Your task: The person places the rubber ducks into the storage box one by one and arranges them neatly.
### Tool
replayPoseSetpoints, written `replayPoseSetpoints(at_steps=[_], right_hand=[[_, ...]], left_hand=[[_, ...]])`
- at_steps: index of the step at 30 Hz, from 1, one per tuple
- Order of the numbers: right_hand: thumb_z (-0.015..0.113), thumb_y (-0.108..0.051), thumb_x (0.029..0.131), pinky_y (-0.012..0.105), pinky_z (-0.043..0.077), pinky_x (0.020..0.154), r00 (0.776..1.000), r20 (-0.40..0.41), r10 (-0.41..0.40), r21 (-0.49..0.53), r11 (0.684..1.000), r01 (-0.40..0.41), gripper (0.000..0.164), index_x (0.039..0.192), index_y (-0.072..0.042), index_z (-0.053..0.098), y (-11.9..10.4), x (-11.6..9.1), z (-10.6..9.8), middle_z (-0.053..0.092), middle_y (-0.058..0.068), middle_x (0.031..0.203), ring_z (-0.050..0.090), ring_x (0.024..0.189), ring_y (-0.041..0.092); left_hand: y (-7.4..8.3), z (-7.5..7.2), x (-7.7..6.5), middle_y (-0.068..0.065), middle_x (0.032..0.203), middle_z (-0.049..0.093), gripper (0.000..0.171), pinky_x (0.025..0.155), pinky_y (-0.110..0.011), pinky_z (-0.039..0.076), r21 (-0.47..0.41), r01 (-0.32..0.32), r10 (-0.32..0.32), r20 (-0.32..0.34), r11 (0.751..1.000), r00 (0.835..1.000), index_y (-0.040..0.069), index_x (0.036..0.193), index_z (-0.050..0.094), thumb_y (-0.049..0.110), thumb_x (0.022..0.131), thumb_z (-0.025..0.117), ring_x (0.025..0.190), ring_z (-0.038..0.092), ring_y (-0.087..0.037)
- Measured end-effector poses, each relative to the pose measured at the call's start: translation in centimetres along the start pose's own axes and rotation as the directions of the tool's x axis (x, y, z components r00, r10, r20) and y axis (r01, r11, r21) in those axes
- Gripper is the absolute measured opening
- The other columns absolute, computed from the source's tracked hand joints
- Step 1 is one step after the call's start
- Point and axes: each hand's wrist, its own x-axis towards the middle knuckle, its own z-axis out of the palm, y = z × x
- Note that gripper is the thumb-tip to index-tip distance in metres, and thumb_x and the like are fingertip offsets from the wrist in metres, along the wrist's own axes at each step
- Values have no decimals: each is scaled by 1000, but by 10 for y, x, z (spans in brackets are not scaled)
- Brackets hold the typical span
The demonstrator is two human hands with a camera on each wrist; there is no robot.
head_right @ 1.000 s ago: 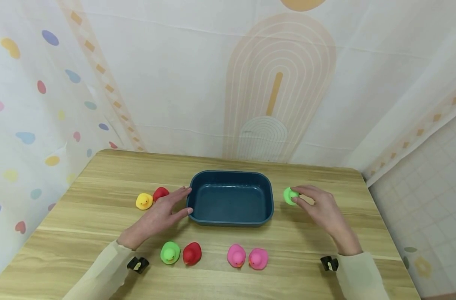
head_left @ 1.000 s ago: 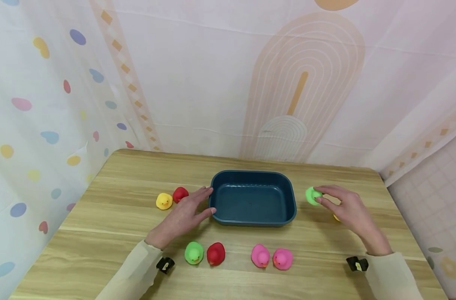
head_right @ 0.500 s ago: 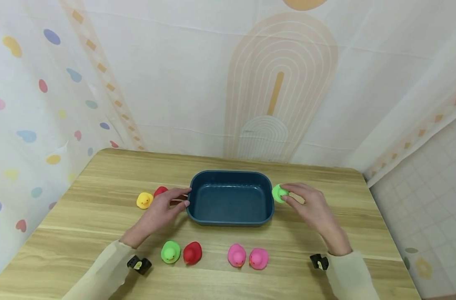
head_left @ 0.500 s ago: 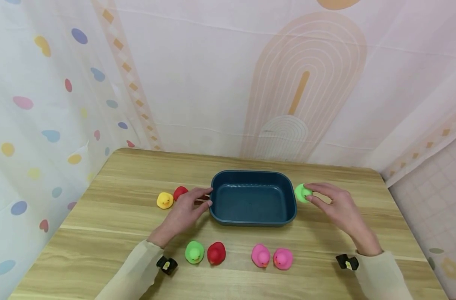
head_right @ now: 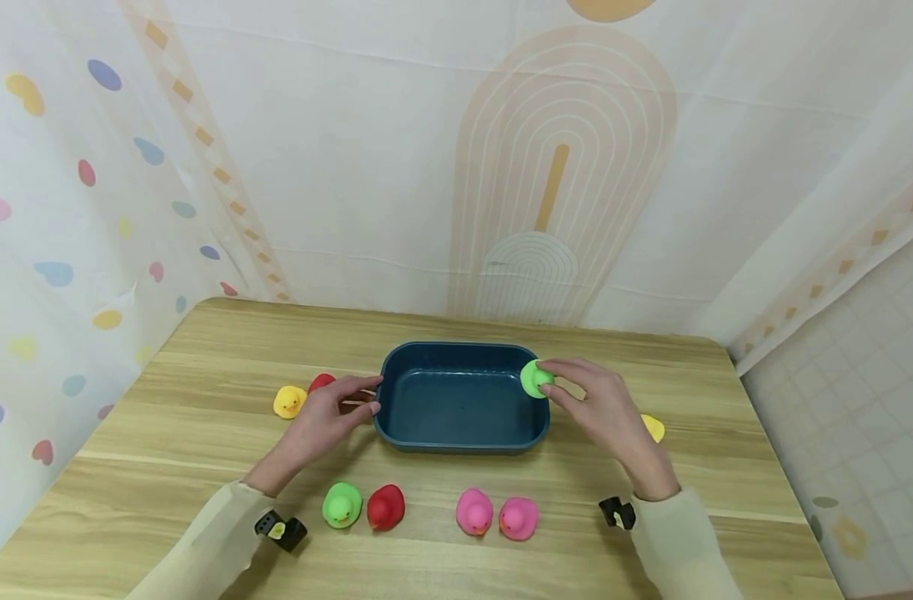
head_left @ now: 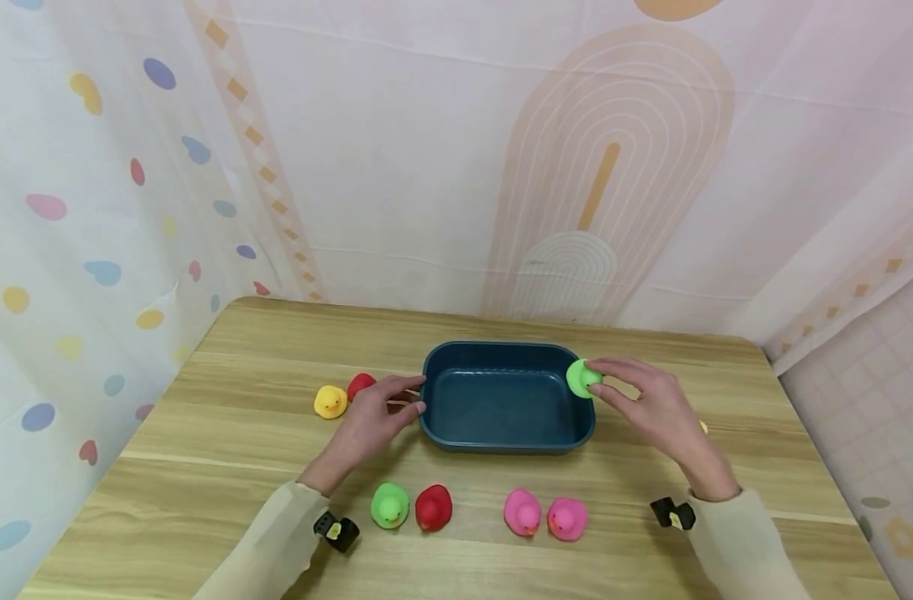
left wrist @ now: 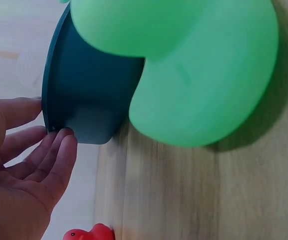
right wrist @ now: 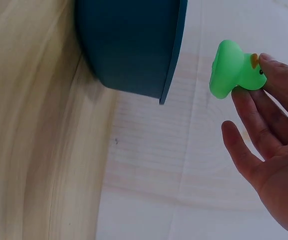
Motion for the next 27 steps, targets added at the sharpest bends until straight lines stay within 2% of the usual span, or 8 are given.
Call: replayPoseSetpoints(at_steps=[5, 15, 21, 27], right_hand=[[82, -8, 88, 54, 57, 92, 1000, 24, 2, 14, 1000, -2, 32, 120, -7, 77, -1, 7, 4, 75, 11, 119, 71, 112, 33], [78, -15, 94, 56, 54, 99, 992, 122, 45, 72, 996, -54, 32, 124, -7, 75, -1, 17, 14, 73, 13, 125, 67, 118, 35], [78, -16, 94, 56, 53, 101, 983, 169, 64, 66, 995, -76, 33, 125, -6, 74, 4, 20, 22, 72, 15, 126, 66, 120, 36], [77, -14, 95, 57, 53, 101, 979, 200, 46, 57, 997, -59, 33, 125, -3, 73, 8, 23, 27, 72, 16, 125, 66, 119, 37]], left_hand=[[1, 1, -1, -17, 130, 66, 44, 94, -40, 59, -17, -13, 13, -5, 1000, 1000, -2, 139, 62, 8, 98, 72, 112, 69, -30], [0, 3, -2, -17, 131, 66, 44, 94, -39, 59, -30, -19, 19, -13, 999, 1000, -2, 139, 62, 8, 97, 73, 112, 69, -30], [0, 3, -5, -16, 131, 67, 44, 94, -39, 59, -34, -25, 25, -14, 999, 1000, -2, 139, 62, 8, 97, 73, 113, 69, -30], [1, 4, -7, -16, 131, 67, 44, 94, -39, 59, -35, -28, 28, -16, 999, 999, -2, 139, 63, 8, 97, 73, 113, 69, -30]])
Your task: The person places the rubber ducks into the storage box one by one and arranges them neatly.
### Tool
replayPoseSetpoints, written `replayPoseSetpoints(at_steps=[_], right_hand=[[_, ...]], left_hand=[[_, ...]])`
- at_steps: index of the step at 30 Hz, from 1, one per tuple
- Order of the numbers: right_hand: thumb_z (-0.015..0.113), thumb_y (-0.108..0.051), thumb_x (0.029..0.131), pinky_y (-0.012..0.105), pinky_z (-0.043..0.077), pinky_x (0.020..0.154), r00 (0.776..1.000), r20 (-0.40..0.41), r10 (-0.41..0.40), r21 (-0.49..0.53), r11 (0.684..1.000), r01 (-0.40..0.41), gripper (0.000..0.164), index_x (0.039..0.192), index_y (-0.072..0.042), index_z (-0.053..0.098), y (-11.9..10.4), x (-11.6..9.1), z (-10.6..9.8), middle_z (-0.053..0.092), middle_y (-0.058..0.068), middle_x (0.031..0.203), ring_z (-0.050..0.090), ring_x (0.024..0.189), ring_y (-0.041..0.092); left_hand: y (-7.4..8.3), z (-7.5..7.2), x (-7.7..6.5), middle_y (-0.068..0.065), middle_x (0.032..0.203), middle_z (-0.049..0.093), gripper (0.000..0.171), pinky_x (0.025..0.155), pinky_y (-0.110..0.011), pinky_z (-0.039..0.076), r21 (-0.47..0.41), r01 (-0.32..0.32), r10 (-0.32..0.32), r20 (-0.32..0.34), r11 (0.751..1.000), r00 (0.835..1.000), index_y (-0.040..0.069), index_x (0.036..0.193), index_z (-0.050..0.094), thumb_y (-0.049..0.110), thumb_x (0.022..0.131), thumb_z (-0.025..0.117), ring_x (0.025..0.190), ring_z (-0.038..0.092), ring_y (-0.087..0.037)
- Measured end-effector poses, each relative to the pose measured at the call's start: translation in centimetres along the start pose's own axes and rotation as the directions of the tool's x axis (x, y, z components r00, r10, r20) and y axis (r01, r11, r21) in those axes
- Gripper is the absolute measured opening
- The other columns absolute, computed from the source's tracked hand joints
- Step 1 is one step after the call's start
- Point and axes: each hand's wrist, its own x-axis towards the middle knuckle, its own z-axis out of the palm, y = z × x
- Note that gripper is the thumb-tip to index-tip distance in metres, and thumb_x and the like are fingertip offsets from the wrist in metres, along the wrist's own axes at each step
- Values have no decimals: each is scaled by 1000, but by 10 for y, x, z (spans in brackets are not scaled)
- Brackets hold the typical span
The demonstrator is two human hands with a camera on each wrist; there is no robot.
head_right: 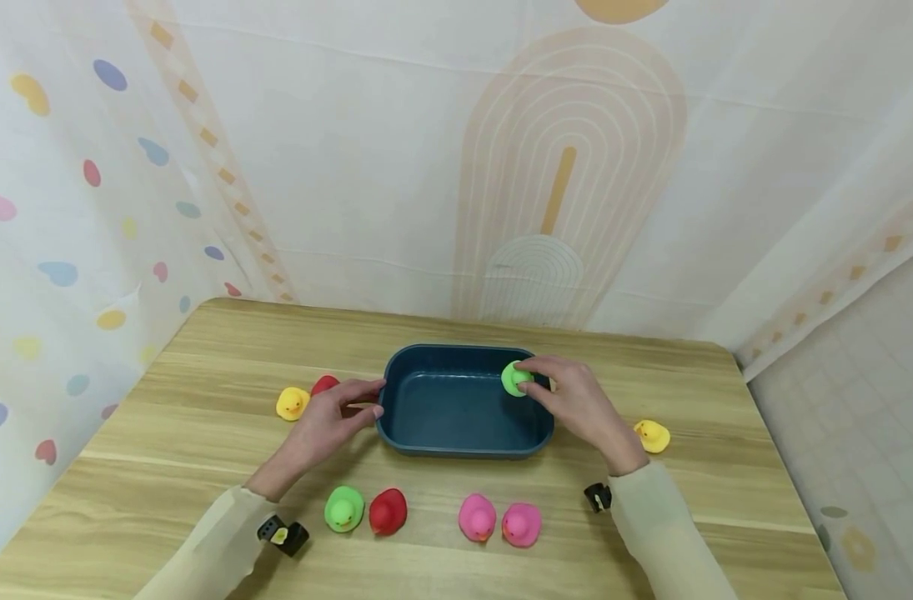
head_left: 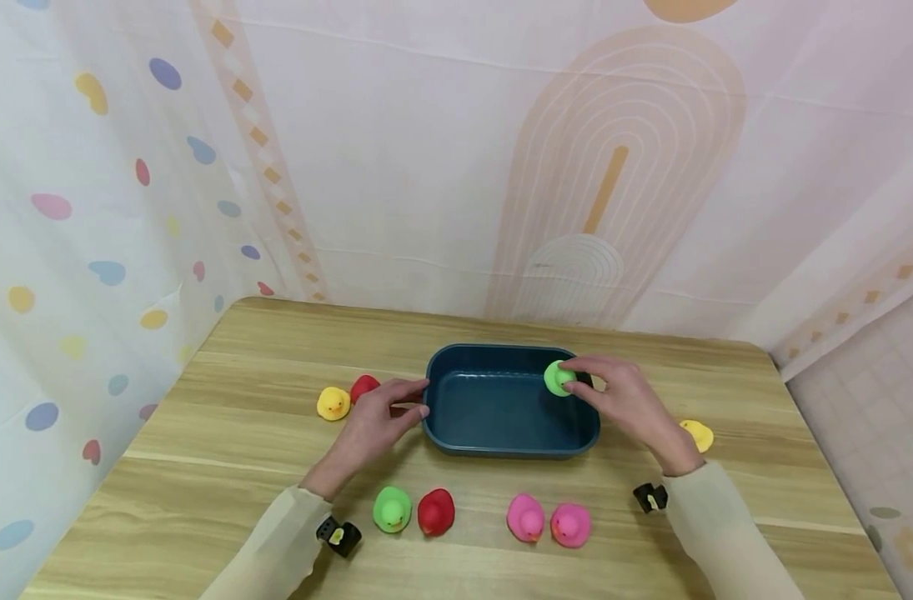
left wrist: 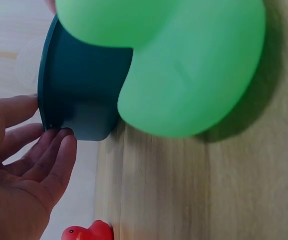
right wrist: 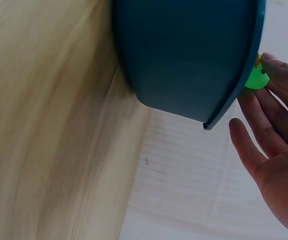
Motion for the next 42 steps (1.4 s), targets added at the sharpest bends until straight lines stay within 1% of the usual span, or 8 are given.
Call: replayPoseSetpoints(at_steps=[10, 19, 26, 33, 37, 42], right_hand=[[76, -12, 95, 53, 56, 98, 999, 40, -16, -46, 999, 18, 29, 122, -2, 74, 3, 7, 6, 74, 14, 120, 68, 114, 34], [77, -9, 94, 48, 59, 91, 995, 89, -37, -114, 992, 47, 25, 118, -2, 75, 7, 13, 12, 75, 12, 114, 71, 105, 31], [79, -9, 92, 45, 61, 86, 990, 107, -95, -196, 974, 114, 23, 114, -2, 76, 8, 16, 17, 76, 10, 109, 72, 98, 27], [78, -13, 94, 44, 61, 85, 985, 149, -82, -261, 958, 119, 22, 114, -4, 76, 6, 19, 20, 76, 8, 107, 72, 96, 24], [79, -16, 93, 43, 61, 86, 986, 148, -82, -275, 954, 120, 24, 114, -4, 77, 4, 20, 23, 77, 7, 107, 72, 96, 24], [80, -16, 92, 43, 61, 86, 985, 140, -102, -281, 950, 138, 24, 113, -4, 78, 5, 20, 26, 77, 7, 107, 73, 96, 24]], left_hand=[[0, 0, 0, -16, 132, 66, 44, 92, -38, 60, 15, -2, 2, 0, 1000, 1000, -1, 138, 64, 8, 96, 74, 111, 69, -29], [-1, 1, 1, -15, 131, 67, 43, 91, -37, 60, 13, -6, 6, -4, 1000, 1000, -2, 137, 65, 8, 96, 74, 113, 69, -30], [-1, 0, 2, -15, 131, 67, 43, 91, -37, 60, 22, -12, 12, -5, 1000, 1000, -2, 136, 65, 8, 96, 74, 113, 69, -30], [-1, 0, 2, -15, 130, 67, 43, 91, -37, 60, 32, -9, 9, -4, 999, 1000, -2, 136, 65, 9, 96, 74, 112, 69, -30], [-2, 0, 1, -15, 130, 67, 43, 91, -37, 60, 30, -14, 14, -4, 999, 1000, -2, 136, 65, 9, 96, 74, 112, 70, -30], [-3, -1, 1, -16, 131, 67, 43, 91, -37, 60, 27, -14, 14, -3, 1000, 1000, -2, 136, 65, 9, 96, 75, 112, 70, -31]])
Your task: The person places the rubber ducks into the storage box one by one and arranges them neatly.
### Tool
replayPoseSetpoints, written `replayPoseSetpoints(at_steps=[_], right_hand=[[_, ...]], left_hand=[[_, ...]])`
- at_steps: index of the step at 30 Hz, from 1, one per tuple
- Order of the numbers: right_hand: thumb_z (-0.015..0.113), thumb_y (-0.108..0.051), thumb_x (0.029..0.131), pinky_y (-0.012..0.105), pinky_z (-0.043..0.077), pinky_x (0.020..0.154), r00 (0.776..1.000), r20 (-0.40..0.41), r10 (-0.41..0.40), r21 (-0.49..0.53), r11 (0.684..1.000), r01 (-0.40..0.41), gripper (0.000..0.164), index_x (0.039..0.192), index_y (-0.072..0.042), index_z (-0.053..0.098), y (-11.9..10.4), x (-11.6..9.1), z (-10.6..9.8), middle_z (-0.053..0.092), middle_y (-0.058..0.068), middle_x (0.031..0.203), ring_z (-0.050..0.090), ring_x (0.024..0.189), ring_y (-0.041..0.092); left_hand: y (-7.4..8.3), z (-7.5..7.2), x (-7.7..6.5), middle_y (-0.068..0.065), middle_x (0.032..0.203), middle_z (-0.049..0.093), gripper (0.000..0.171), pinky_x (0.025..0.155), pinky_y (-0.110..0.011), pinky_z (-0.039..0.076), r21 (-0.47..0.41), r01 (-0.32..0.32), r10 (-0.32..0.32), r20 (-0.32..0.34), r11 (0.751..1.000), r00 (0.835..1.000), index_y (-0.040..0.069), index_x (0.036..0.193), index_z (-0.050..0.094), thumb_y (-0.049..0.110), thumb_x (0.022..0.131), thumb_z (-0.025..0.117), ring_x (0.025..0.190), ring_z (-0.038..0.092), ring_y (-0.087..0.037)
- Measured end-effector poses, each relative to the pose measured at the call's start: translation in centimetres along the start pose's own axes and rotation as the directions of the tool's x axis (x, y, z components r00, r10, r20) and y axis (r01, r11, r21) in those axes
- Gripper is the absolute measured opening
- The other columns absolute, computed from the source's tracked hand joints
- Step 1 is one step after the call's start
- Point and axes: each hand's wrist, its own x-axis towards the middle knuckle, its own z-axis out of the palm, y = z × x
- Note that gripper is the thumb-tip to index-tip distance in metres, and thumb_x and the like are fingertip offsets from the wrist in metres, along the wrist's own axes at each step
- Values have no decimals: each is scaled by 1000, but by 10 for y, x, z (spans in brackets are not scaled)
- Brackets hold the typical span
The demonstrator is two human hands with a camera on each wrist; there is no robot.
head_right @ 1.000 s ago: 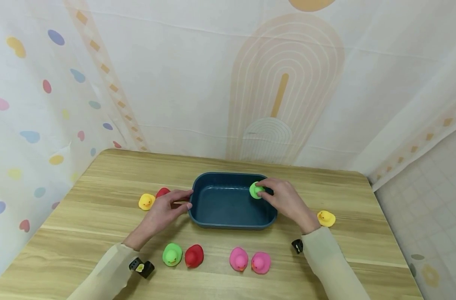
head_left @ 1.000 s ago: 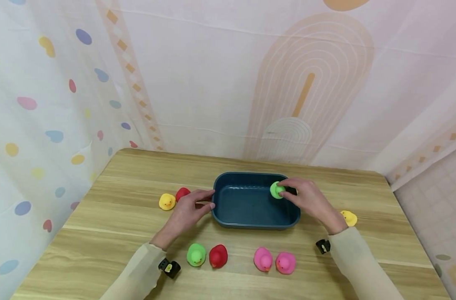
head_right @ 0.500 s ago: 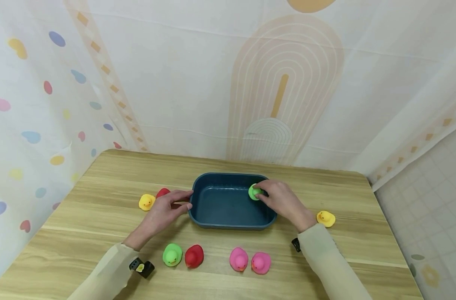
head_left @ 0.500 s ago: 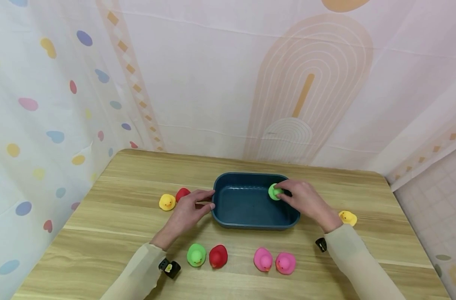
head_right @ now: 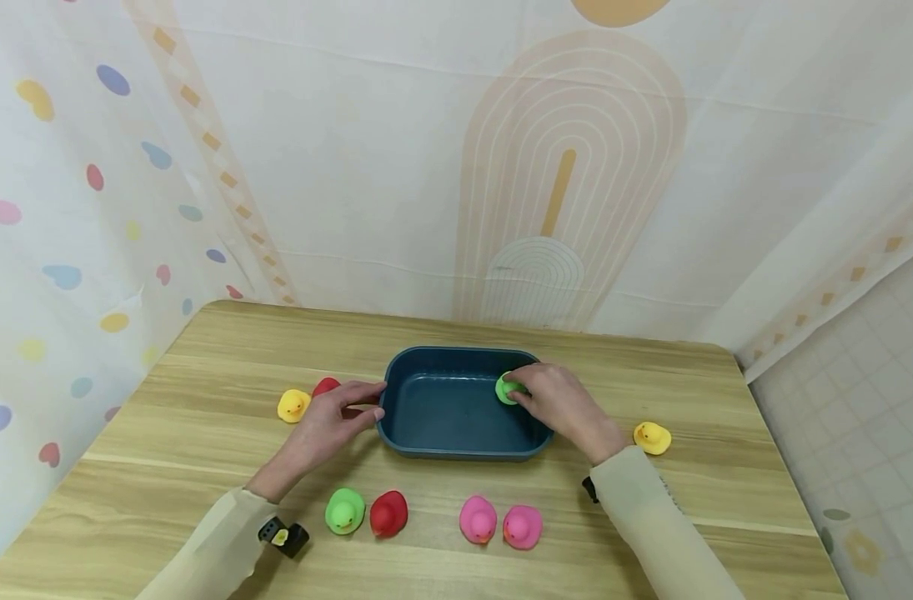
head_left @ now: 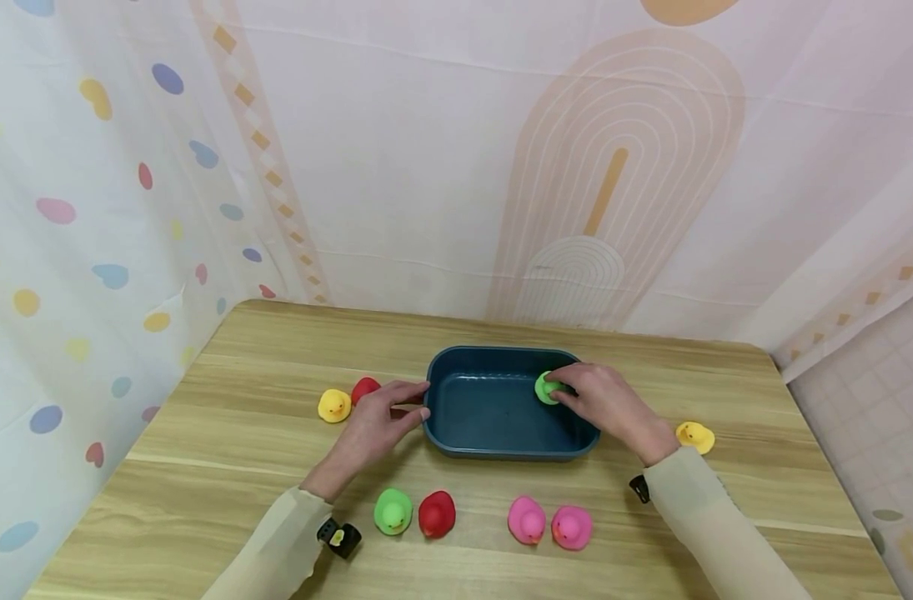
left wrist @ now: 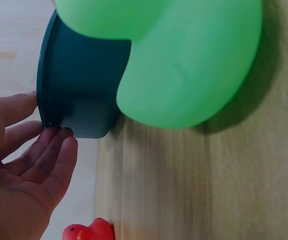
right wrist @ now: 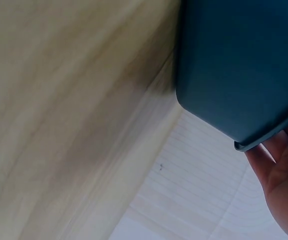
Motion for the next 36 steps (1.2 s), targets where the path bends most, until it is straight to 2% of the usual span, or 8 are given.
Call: replayPoseSetpoints(at_steps=[5, 13, 21, 36], right_hand=[[81, -14, 91, 43, 61, 84, 1000, -6, -31, -10, 999, 31, 24, 112, -4, 78, 1, 1, 2, 78, 7, 106, 73, 93, 23], [81, -15, 91, 49, 58, 91, 999, 8, -47, -24, 999, 47, 23, 112, -4, 78, 3, 2, 3, 78, 7, 106, 74, 91, 22], [81, -14, 91, 50, 57, 93, 997, 6, -71, -45, 996, 71, 21, 110, -5, 79, 2, 4, 4, 78, 6, 105, 74, 90, 22], [81, -16, 91, 50, 56, 93, 999, 22, -43, -74, 996, 44, 22, 111, -6, 79, 2, 5, 6, 78, 4, 102, 72, 87, 20]], left_hand=[[0, 0, 0, -15, 131, 67, 43, 91, -37, 60, 2, 8, -8, 4, 1000, 1000, -1, 137, 65, 9, 96, 75, 112, 69, -30], [0, -1, -1, -15, 131, 67, 44, 91, -37, 60, 5, 6, -6, 4, 1000, 1000, -1, 137, 65, 9, 96, 75, 112, 69, -30], [-1, -1, -1, -15, 131, 67, 43, 90, -36, 60, 7, 1, -1, 4, 1000, 1000, -1, 137, 65, 9, 96, 75, 111, 70, -30], [-1, -1, 1, -16, 132, 66, 44, 90, -36, 61, 21, 3, -4, 14, 1000, 1000, -1, 138, 65, 11, 96, 75, 111, 70, -29]])
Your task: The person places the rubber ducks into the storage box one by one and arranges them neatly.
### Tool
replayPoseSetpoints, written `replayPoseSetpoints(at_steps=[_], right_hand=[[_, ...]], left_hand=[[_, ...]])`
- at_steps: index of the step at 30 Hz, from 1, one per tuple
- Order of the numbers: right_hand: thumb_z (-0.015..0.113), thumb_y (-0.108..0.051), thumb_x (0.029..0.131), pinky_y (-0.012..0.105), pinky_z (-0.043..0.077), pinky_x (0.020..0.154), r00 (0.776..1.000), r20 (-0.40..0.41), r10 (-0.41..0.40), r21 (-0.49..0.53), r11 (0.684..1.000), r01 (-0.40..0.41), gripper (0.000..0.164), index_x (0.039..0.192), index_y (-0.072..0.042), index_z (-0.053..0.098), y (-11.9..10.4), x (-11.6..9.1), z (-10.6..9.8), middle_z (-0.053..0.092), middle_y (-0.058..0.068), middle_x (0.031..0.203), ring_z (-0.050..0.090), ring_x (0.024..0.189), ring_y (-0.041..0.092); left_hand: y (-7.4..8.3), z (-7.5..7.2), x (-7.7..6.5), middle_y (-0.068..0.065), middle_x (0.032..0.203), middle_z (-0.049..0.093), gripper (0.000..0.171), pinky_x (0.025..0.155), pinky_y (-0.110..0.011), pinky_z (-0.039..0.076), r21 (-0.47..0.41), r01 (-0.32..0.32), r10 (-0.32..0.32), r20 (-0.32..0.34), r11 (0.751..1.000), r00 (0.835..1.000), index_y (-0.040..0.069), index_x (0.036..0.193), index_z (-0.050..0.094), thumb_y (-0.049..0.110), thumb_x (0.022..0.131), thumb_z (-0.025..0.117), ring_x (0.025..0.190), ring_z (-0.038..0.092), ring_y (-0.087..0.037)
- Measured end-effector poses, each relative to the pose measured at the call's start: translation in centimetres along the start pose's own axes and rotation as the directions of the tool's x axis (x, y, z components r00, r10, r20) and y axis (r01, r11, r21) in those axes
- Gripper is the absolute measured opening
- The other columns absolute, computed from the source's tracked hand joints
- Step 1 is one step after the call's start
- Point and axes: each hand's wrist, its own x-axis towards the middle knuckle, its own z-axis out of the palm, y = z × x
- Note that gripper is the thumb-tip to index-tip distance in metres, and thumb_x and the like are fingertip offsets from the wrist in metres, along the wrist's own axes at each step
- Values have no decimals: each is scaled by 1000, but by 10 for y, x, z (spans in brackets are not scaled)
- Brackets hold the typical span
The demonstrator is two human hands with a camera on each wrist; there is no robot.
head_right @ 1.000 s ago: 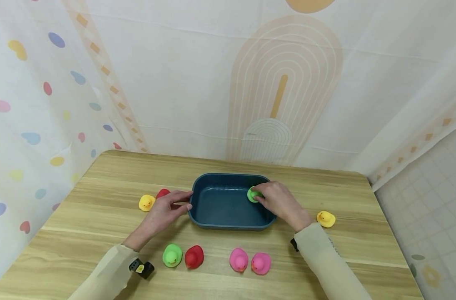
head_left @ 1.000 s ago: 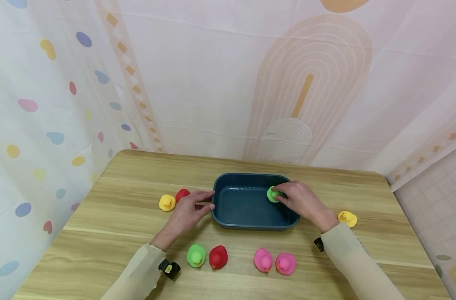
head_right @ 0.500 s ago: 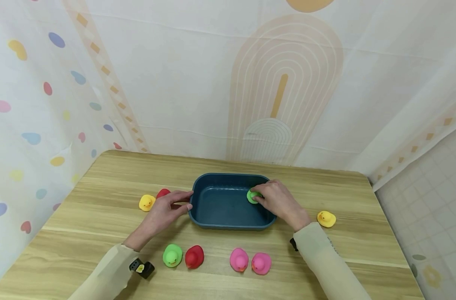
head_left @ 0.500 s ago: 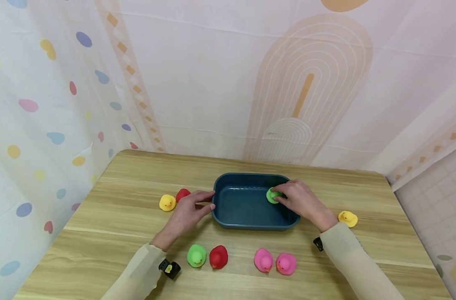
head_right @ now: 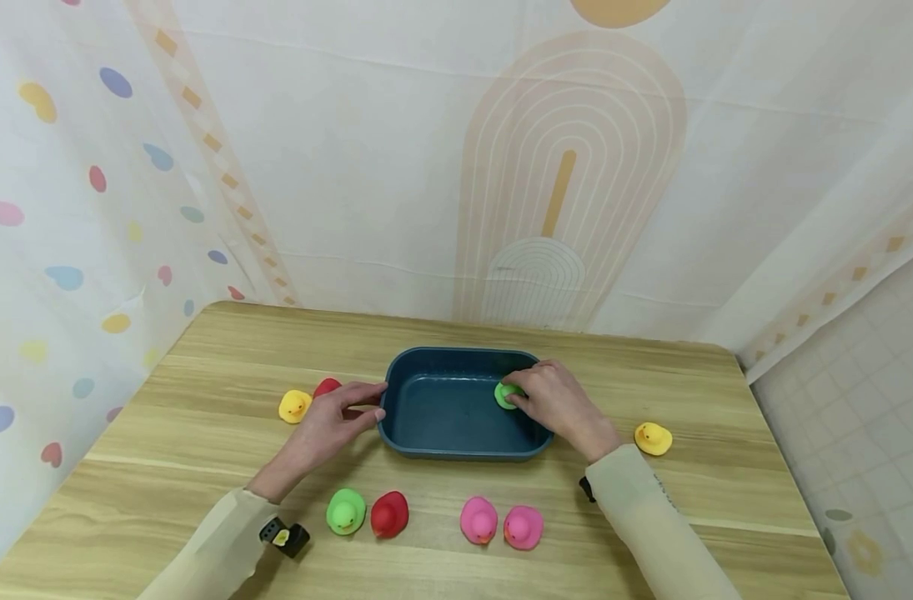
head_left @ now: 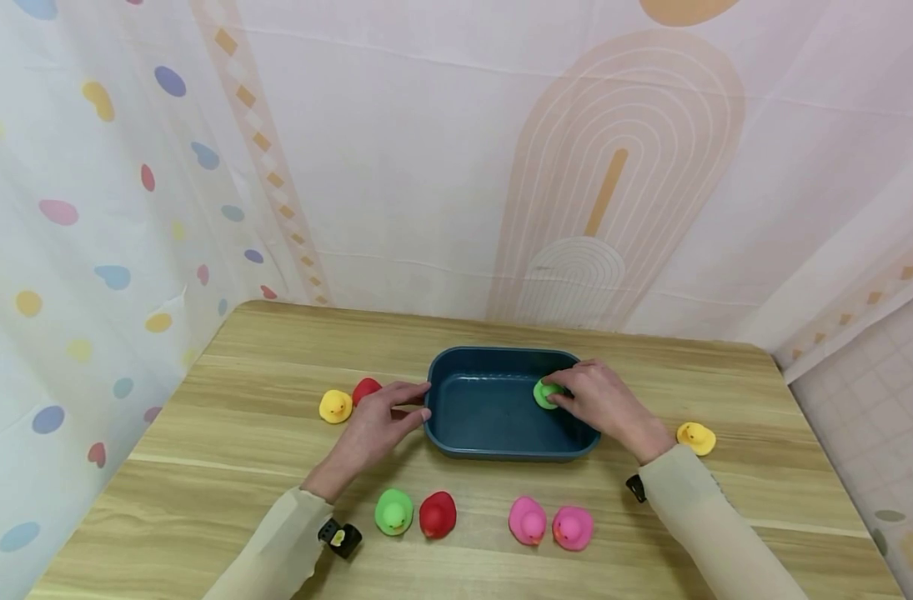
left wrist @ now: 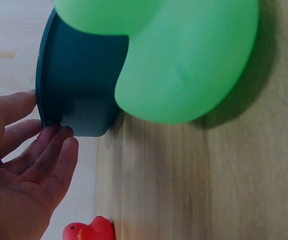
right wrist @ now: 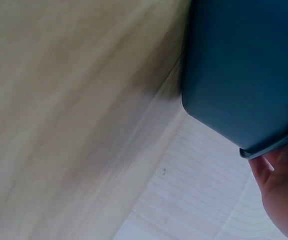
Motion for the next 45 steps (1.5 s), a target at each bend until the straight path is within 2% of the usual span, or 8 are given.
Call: replayPoseSetpoints(at_steps=[4, 11, 18, 25, 36, 41, 45], right_hand=[[81, -17, 92, 50, 55, 96, 1000, 8, 0, 10, 1000, 0, 27, 116, -5, 78, 0, -2, -1, 77, 8, 110, 73, 95, 24], [77, -17, 95, 52, 54, 100, 1000, 8, 27, 123, 992, -28, 33, 125, -2, 73, -2, -6, -10, 71, 15, 127, 68, 116, 33], [75, -16, 97, 54, 54, 101, 992, -95, 78, 194, 979, -58, 36, 129, -1, 71, -7, -20, -22, 71, 14, 127, 66, 120, 34], [73, -16, 98, 57, 53, 100, 975, -155, 159, 236, 964, -119, 33, 127, -1, 72, -8, -39, -28, 71, 16, 127, 65, 121, 38], [71, -12, 99, 58, 56, 94, 921, -300, 250, 263, 949, -173, 23, 119, -3, 75, -3, -67, -35, 74, 15, 118, 69, 112, 38], [72, -9, 97, 49, 55, 91, 889, -378, 258, 239, 955, -176, 19, 115, -5, 77, 1, -79, -36, 76, 11, 114, 71, 109, 34], [73, -8, 96, 43, 52, 91, 866, -408, 290, 240, 949, -205, 19, 114, -6, 78, 3, -89, -38, 76, 10, 114, 70, 109, 34]], left_hand=[[-1, 0, 1, -16, 132, 67, 44, 89, -36, 61, 1, -5, 5, 3, 1000, 1000, -2, 137, 65, 10, 96, 75, 110, 71, -29], [-1, 0, 2, -16, 131, 67, 44, 90, -37, 61, 2, -13, 13, 3, 1000, 1000, -2, 137, 65, 11, 96, 74, 111, 70, -30], [-1, 0, 2, -16, 132, 66, 44, 90, -37, 61, 10, -4, 4, 0, 1000, 1000, -2, 137, 65, 11, 96, 75, 112, 70, -30], [-1, 0, 2, -16, 133, 66, 44, 90, -37, 60, 9, -4, 4, -2, 1000, 1000, -1, 137, 65, 11, 96, 75, 113, 69, -31], [-2, 1, 2, -16, 132, 66, 44, 90, -36, 61, -7, -8, 8, -6, 1000, 1000, -1, 137, 65, 11, 96, 75, 112, 70, -31], [-2, 1, 2, -16, 132, 66, 44, 89, -36, 61, -13, -7, 7, -8, 1000, 1000, -1, 138, 65, 11, 96, 75, 111, 70, -30], [-2, 1, 1, -16, 132, 66, 44, 89, -36, 61, -7, -8, 8, -9, 1000, 1000, -1, 138, 65, 11, 96, 75, 111, 70, -30]])
